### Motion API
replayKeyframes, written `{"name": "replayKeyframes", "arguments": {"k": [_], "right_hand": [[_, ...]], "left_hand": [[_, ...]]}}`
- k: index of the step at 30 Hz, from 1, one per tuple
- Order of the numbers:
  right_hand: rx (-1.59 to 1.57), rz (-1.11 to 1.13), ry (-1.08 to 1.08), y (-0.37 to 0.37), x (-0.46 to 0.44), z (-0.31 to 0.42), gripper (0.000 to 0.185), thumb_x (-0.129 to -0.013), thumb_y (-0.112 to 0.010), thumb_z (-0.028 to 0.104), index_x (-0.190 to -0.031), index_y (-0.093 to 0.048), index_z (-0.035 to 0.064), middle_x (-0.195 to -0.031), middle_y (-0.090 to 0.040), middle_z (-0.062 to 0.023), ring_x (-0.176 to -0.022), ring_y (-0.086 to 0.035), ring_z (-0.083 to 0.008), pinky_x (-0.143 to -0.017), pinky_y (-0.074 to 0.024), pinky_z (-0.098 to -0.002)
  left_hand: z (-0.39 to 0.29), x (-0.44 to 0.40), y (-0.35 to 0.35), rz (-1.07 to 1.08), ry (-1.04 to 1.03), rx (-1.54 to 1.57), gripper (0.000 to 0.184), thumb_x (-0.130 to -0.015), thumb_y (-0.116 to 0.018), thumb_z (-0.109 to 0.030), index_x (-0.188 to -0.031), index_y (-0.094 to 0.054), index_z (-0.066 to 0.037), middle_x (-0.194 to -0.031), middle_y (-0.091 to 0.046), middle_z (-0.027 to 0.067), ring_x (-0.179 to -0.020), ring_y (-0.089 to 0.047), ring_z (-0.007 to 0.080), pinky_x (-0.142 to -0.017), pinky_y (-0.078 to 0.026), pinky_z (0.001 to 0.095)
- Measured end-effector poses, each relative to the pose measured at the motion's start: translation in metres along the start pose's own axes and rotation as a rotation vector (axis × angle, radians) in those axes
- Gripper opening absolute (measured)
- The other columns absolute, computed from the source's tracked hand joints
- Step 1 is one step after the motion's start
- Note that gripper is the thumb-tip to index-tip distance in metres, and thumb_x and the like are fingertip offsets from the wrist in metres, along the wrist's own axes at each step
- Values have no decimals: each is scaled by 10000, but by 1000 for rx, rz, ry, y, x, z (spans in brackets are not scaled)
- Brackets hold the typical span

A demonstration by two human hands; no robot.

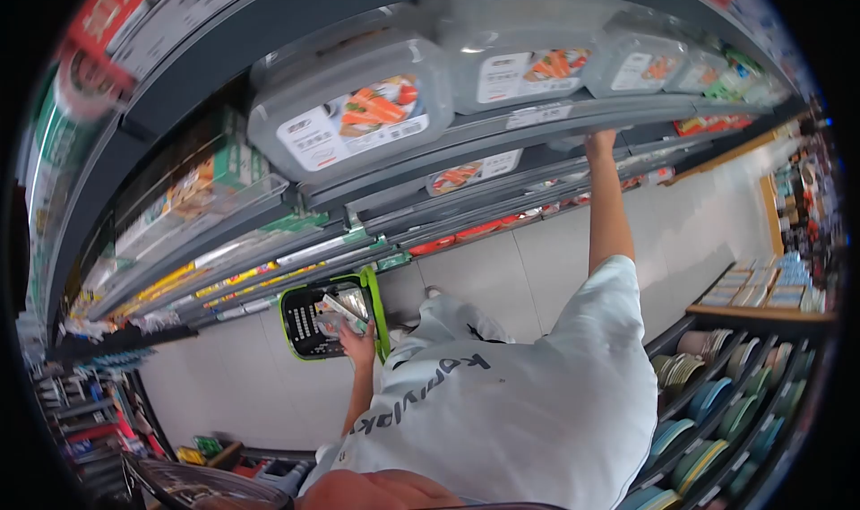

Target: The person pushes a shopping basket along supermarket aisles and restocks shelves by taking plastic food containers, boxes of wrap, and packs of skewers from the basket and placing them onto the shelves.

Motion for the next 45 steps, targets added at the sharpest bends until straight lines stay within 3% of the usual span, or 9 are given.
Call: {"name": "replayKeyframes", "arguments": {"k": [2,6,11,15,16,21,24,31,45], "right_hand": [[82,-64,-103,-1,24,5,440,-842,-706,350,-1195,-564,130,-986,-555,-33,-924,-529,-213,-814,-467,-452],[122,-36,-69,25,4,-20,167,-844,-608,167,-991,-616,87,-776,-526,-46,-690,-521,-177,-630,-518,-353],[843,-338,742,-27,205,49,578,-912,-687,240,-1310,-483,-125,-1273,-548,-292,-1159,-543,-368,-1018,-407,-429],[757,412,765,-105,365,-70,636,-837,-673,-18,-1391,-362,-25,-1340,-398,-181,-1262,-419,-316,-1096,-331,-443],[637,601,433,-116,407,-121,670,-803,-668,-65,-1395,-359,-17,-1371,-390,-175,-1321,-391,-310,-1125,-308,-442],[1013,2011,570,-160,607,-254,680,-707,-734,204,-1348,-527,113,-1427,-406,-206,-1382,-303,-423,-1148,-160,-607],[1205,2168,882,-170,642,-259,541,-730,-710,239,-1248,-609,121,-1346,-496,-168,-1343,-371,-382,-1114,-150,-670],[1480,2212,742,-204,643,-316,352,-767,-664,233,-1108,-690,148,-1166,-610,-93,-1215,-484,-312,-1072,-272,-612],[1515,2213,947,-291,775,-334,242,-739,-656,172,-960,-744,129,-1067,-646,-128,-1118,-542,-352,-970,-439,-488]], "left_hand": [[62,17,-56,547,308,357,641,-933,-609,-470,-1313,-530,41,-1127,-647,237,-1105,-601,337,-976,-440,382],[88,73,-103,793,350,331,657,-961,-485,-575,-1193,-605,28,-1040,-674,225,-993,-637,311,-895,-470,395],[81,82,-132,627,365,533,533,-949,-573,-480,-1153,-629,9,-981,-683,215,-960,-657,302,-847,-489,404],[66,83,-130,574,346,642,538,-936,-587,-495,-1144,-639,-2,-988,-687,236,-981,-666,341,-850,-499,414],[62,85,-126,627,348,555,558,-926,-589,-513,-1139,-643,0,-1002,-686,247,-1000,-662,359,-859,-501,420],[50,81,-99,702,351,328,660,-889,-583,-599,-1116,-659,15,-1044,-677,275,-1024,-651,406,-872,-503,450],[68,92,-90,685,387,299,671,-881,-559,-631,-1108,-675,-11,-1061,-676,267,-1026,-649,411,-873,-505,450],[183,121,-150,672,263,415,688,-868,-498,-679,-1096,-707,-65,-1096,-671,256,-1050,-637,416,-897,-500,446],[299,79,39,609,240,464,686,-876,-519,-658,-1051,-701,-20,-1055,-675,260,-981,-653,405,-857,-500,454]]}}
Point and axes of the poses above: each hand's wrist, its own x-axis away from the middle knuckle, its own y-axis out of the back of the hand, z = x × y, the point moved 7 cm from there along -x, towards the middle knuckle
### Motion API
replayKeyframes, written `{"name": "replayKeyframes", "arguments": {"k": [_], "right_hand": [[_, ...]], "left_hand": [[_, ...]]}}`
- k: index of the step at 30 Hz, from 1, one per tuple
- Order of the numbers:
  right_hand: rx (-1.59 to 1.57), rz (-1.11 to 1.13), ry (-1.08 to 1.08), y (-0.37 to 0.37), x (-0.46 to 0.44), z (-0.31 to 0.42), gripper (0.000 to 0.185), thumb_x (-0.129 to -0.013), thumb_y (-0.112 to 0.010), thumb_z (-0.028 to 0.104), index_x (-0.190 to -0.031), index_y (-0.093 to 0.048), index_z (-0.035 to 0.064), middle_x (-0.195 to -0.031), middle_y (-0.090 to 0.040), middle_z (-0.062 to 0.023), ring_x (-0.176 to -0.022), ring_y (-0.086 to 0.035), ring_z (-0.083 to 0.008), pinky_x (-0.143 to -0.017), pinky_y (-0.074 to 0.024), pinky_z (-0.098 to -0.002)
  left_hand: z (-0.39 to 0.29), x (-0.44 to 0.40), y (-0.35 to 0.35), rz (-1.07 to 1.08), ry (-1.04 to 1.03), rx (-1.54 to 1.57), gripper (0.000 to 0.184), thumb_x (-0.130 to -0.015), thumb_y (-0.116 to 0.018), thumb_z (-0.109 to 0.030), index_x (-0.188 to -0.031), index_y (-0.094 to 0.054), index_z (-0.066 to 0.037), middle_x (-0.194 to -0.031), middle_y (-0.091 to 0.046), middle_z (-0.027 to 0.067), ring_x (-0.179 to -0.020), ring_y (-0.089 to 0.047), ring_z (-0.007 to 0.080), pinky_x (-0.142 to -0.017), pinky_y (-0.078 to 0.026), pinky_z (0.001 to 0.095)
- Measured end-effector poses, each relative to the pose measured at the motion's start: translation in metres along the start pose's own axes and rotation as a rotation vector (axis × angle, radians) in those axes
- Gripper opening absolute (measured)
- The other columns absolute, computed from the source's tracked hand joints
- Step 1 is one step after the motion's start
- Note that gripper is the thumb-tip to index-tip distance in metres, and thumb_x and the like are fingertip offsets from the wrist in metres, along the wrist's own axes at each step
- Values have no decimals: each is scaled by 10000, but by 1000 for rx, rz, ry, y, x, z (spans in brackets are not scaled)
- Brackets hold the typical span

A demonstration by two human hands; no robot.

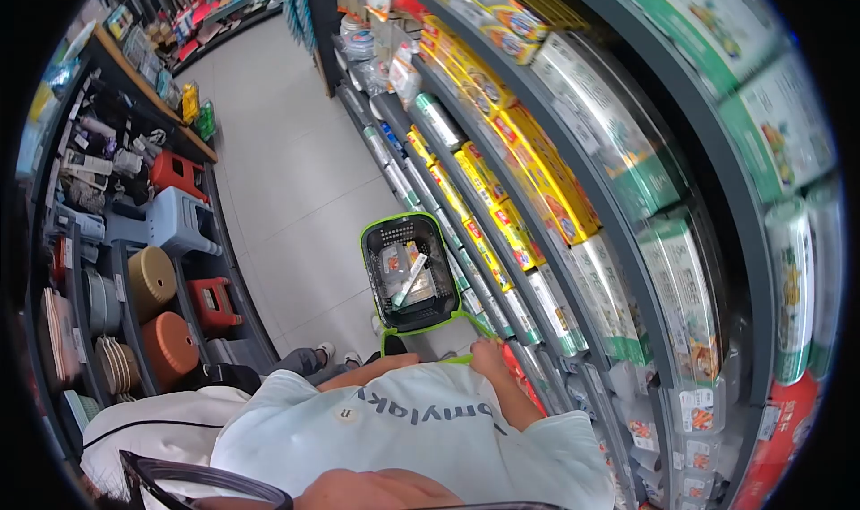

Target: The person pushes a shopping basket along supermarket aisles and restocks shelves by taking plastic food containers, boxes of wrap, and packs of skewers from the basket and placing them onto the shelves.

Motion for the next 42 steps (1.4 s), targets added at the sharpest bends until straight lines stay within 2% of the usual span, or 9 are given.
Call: {"name": "replayKeyframes", "arguments": {"k": [6,9,13,15,18,20,24,30,42], "right_hand": [[56,25,-2,42,-76,22,189,-719,-652,124,-859,-732,27,-963,-684,-180,-1005,-597,-396,-852,-510,-485],[65,61,-14,70,-95,50,176,-742,-634,133,-802,-717,-10,-956,-692,-245,-1002,-626,-405,-886,-506,-496],[143,109,68,79,-122,74,198,-757,-629,158,-810,-720,-10,-932,-696,-237,-1003,-627,-408,-884,-505,-499],[134,8,127,89,-131,81,195,-724,-646,168,-778,-721,-3,-862,-688,-254,-842,-665,-431,-801,-523,-515],[134,-12,172,92,-149,87,199,-726,-653,176,-799,-727,6,-860,-690,-247,-853,-667,-420,-792,-526,-517],[155,-8,217,93,-168,92,192,-724,-658,176,-797,-730,14,-857,-690,-244,-861,-668,-414,-791,-530,-510],[231,-7,234,87,-213,104,162,-726,-666,167,-796,-738,39,-842,-692,-229,-867,-672,-395,-789,-541,-493],[213,-69,315,114,-254,161,126,-711,-675,125,-787,-733,43,-837,-693,-201,-865,-667,-383,-776,-534,-504],[67,-332,342,159,-250,181,144,-790,-691,166,-764,-735,30,-854,-680,-134,-901,-609,-322,-886,-418,-464]], "left_hand": [[-55,1,48,-27,66,36,740,-852,-509,-697,-1064,-703,-15,-1076,-673,260,-1002,-650,404,-877,-499,445],[-36,5,64,-40,149,71,815,-815,-494,-755,-1082,-709,-16,-1104,-672,257,-1046,-643,401,-906,-498,433],[-10,8,83,-132,220,129,801,-800,-524,-752,-1051,-723,-18,-1084,-679,254,-1044,-647,396,-893,-503,439],[12,-3,87,-164,256,152,780,-805,-535,-736,-1047,-724,-19,-1079,-681,252,-1038,-650,394,-881,-507,443],[32,-15,91,-179,213,127,726,-820,-548,-699,-1032,-730,-28,-1065,-684,245,-1009,-656,396,-848,-514,455],[40,-6,111,-353,201,132,695,-832,-547,-676,-991,-731,-26,-1029,-689,244,-975,-659,400,-823,-516,463],[5,59,168,-448,349,142,693,-840,-545,-673,-946,-723,-13,-1002,-688,250,-962,-653,414,-827,-514,467],[29,94,203,-592,230,183,687,-861,-543,-662,-993,-690,-4,-1013,-677,255,-976,-639,426,-842,-503,482],[14,104,250,-573,269,-13,658,-855,-519,-687,-1072,-700,-93,-1084,-684,175,-1066,-625,353,-894,-451,526]]}}
Point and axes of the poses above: each hand's wrist, its own x-axis away from the middle knuckle, its own y-axis out of the back of the hand, z = x × y, the point moved 7 cm from there along -x, towards the middle knuckle
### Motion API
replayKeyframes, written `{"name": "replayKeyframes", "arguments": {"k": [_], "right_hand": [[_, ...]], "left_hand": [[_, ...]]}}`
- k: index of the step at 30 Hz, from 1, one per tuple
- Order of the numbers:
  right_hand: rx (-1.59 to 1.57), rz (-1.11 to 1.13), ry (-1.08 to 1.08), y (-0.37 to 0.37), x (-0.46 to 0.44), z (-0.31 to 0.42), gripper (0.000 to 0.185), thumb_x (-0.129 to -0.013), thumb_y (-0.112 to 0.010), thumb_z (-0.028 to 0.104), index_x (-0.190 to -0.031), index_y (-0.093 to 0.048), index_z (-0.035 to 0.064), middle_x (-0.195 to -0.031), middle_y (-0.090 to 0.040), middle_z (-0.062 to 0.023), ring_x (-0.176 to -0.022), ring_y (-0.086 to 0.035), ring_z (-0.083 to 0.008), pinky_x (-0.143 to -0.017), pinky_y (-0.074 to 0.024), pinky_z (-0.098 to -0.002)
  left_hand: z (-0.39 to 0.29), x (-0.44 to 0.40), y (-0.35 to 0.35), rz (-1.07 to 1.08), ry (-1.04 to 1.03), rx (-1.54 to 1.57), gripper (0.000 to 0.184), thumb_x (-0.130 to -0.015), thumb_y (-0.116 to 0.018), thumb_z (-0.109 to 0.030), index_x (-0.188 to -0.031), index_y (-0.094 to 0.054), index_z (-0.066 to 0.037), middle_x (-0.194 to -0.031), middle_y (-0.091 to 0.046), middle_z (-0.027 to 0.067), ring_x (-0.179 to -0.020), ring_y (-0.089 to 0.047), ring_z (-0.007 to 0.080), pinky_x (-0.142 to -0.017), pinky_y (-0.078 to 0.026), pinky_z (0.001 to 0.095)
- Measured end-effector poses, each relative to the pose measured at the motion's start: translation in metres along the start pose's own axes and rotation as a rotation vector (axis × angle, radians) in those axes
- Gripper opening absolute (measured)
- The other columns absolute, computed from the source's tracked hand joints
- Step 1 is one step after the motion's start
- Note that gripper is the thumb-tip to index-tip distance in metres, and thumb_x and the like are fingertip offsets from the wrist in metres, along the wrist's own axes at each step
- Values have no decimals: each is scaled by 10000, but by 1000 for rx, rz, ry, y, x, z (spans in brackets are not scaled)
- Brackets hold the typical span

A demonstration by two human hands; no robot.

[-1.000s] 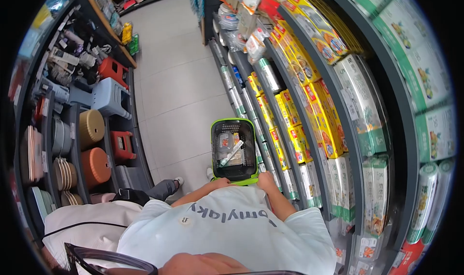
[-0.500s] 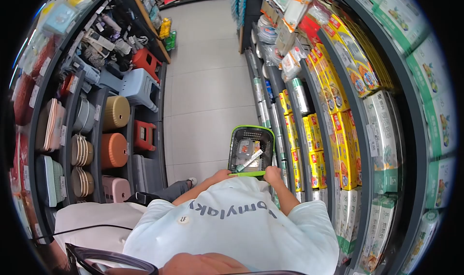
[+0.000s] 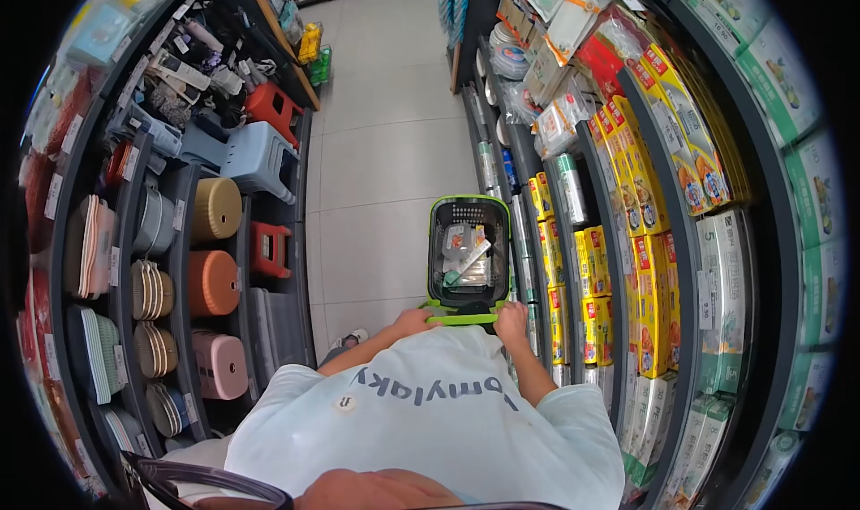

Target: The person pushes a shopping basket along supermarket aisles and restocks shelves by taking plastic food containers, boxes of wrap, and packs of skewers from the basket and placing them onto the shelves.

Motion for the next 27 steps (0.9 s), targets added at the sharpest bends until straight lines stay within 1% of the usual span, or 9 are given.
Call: {"name": "replayKeyframes", "arguments": {"k": [4,7,10,12,15,19,21,24,27], "right_hand": [[55,-27,10,-3,-9,-17,143,-737,-693,185,-702,-730,51,-789,-668,-127,-862,-621,-337,-812,-442,-481],[87,79,-9,-22,-21,-43,139,-736,-669,171,-697,-720,48,-796,-671,-139,-827,-630,-340,-819,-447,-486],[77,190,33,-66,-43,-74,110,-731,-636,115,-713,-721,48,-794,-679,-145,-831,-637,-354,-835,-450,-491],[85,142,89,-68,-63,-88,119,-747,-623,115,-714,-722,58,-772,-676,-152,-816,-644,-358,-844,-450,-510],[-22,310,75,-66,-100,-106,156,-793,-597,131,-803,-729,47,-875,-688,-179,-869,-653,-372,-903,-441,-515],[-101,424,73,-88,-143,-125,207,-833,-579,177,-872,-724,35,-925,-682,-201,-935,-643,-389,-896,-461,-495],[-254,637,-11,-88,-152,-124,242,-876,-542,201,-919,-719,42,-965,-673,-215,-1011,-626,-381,-859,-487,-483],[-231,551,113,-66,-168,-113,241,-893,-508,169,-944,-711,48,-1005,-674,-190,-1074,-610,-346,-835,-507,-468],[-311,441,128,-53,-181,-113,233,-894,-493,133,-962,-705,63,-1044,-673,-161,-1084,-611,-326,-849,-501,-493]], "left_hand": [[-5,-30,5,46,6,-105,641,-851,-511,-697,-1065,-711,-127,-1049,-698,148,-1042,-637,341,-884,-439,529],[-10,-61,7,34,-9,-153,650,-849,-487,-716,-1006,-732,-135,-1014,-709,122,-1024,-646,332,-884,-440,506],[-5,-87,15,68,85,-175,683,-842,-459,-742,-949,-748,-132,-996,-715,118,-1011,-655,316,-915,-429,487],[-3,-102,25,71,128,-153,716,-835,-436,-763,-931,-755,-129,-1012,-715,120,-1032,-649,309,-946,-409,482],[-4,-124,43,114,220,-245,740,-832,-429,-771,-964,-749,-117,-1040,-711,130,-1076,-631,306,-970,-396,480],[1,-146,69,133,290,-242,757,-829,-432,-777,-1017,-743,-113,-1077,-702,142,-1118,-611,303,-988,-383,471],[-5,-151,88,142,299,-211,741,-843,-473,-744,-1014,-743,-75,-1063,-702,166,-1068,-628,332,-954,-422,482],[17,-174,88,164,374,-92,763,-813,-517,-760,-1074,-726,-74,-1106,-687,180,-1129,-604,339,-956,-466,481],[23,-193,96,203,349,-76,742,-804,-556,-741,-1010,-738,-51,-1093,-688,198,-1071,-629,370,-915,-507,473]]}}
Point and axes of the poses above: each hand's wrist, its own x-axis away from the middle knuckle, its own y-axis out of the back of the hand, z = x × y, the point moved 7 cm from there along -x, towards the middle knuckle
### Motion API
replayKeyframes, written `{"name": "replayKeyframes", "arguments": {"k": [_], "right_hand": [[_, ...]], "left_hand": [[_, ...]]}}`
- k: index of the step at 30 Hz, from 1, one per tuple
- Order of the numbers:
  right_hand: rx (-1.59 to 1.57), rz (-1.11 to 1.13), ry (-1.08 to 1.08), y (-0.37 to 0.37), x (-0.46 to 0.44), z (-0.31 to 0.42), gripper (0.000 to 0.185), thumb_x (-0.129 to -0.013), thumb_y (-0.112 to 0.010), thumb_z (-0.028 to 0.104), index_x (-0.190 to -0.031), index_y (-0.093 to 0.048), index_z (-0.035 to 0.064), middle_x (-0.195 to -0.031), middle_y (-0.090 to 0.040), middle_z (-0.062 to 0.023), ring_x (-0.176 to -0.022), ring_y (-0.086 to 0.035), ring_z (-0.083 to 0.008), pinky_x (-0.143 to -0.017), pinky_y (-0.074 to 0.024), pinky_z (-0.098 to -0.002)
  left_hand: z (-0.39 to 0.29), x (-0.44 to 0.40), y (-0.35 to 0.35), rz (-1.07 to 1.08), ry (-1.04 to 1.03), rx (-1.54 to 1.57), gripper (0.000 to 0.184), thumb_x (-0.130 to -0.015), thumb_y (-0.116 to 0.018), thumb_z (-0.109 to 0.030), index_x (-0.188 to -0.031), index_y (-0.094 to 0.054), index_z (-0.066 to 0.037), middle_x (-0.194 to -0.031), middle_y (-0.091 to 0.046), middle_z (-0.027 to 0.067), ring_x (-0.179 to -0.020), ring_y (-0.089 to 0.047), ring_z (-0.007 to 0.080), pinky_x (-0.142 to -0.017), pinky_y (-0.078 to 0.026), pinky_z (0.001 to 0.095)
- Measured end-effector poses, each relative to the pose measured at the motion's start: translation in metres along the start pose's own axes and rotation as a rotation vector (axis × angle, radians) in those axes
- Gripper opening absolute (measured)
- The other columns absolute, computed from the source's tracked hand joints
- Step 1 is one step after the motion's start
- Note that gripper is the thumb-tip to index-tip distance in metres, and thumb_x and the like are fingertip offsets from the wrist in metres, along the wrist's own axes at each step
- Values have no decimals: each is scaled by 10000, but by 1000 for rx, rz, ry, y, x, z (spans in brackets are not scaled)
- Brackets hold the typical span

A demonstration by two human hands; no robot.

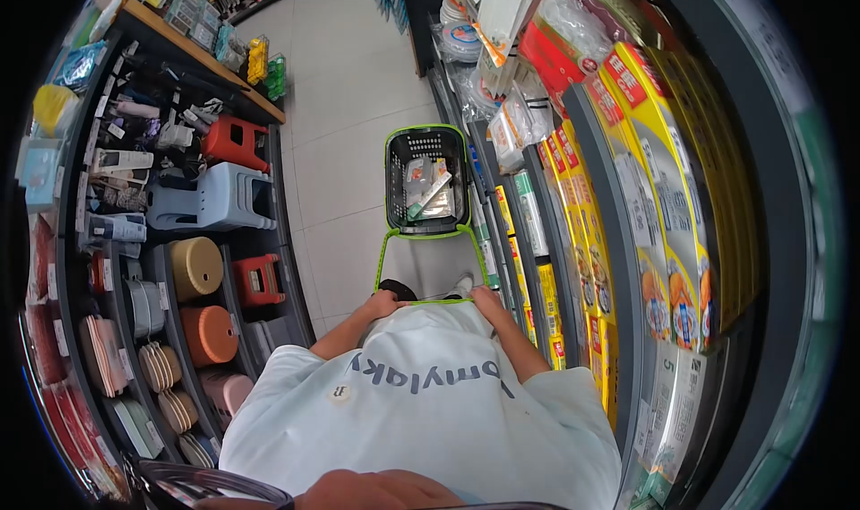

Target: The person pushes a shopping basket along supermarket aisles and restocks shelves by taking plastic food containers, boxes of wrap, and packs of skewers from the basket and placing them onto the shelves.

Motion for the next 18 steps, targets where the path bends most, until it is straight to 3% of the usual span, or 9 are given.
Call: {"name": "replayKeyframes", "arguments": {"k": [5,9,15,18], "right_hand": [[20,34,-92,11,-21,1,191,-848,-557,123,-960,-707,83,-1050,-677,-128,-1086,-609,-318,-866,-497,-509],[87,95,-213,45,-55,29,198,-798,-628,135,-974,-714,102,-1043,-678,-120,-1093,-607,-318,-875,-498,-503],[209,130,-419,34,-159,40,205,-853,-554,174,-974,-713,128,-1045,-656,-131,-1092,-599,-300,-884,-475,-531],[245,35,-405,50,-204,79,182,-867,-541,191,-946,-687,117,-1135,-565,-109,-1186,-521,-292,-962,-379,-608]], "left_hand": [[15,-27,21,56,-86,35,666,-812,-580,-700,-951,-752,-71,-1037,-704,200,-1028,-649,378,-891,-517,475],[32,-56,58,42,-241,57,580,-798,-624,-652,-914,-752,-98,-915,-720,170,-901,-684,356,-828,-539,457],[61,-99,174,101,-261,183,597,-773,-669,-639,-864,-716,-50,-882,-708,176,-844,-674,326,-739,-524,423],[88,-115,213,85,-289,159,597,-822,-633,-612,-887,-708,-23,-875,-700,185,-827,-664,322,-737,-514,412]]}}
Point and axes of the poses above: each hand's wrist, its own x-axis away from the middle knuckle, its own y-axis out of the back of the hand, z = x × y, the point moved 7 cm from there along -x, towards the middle knuckle
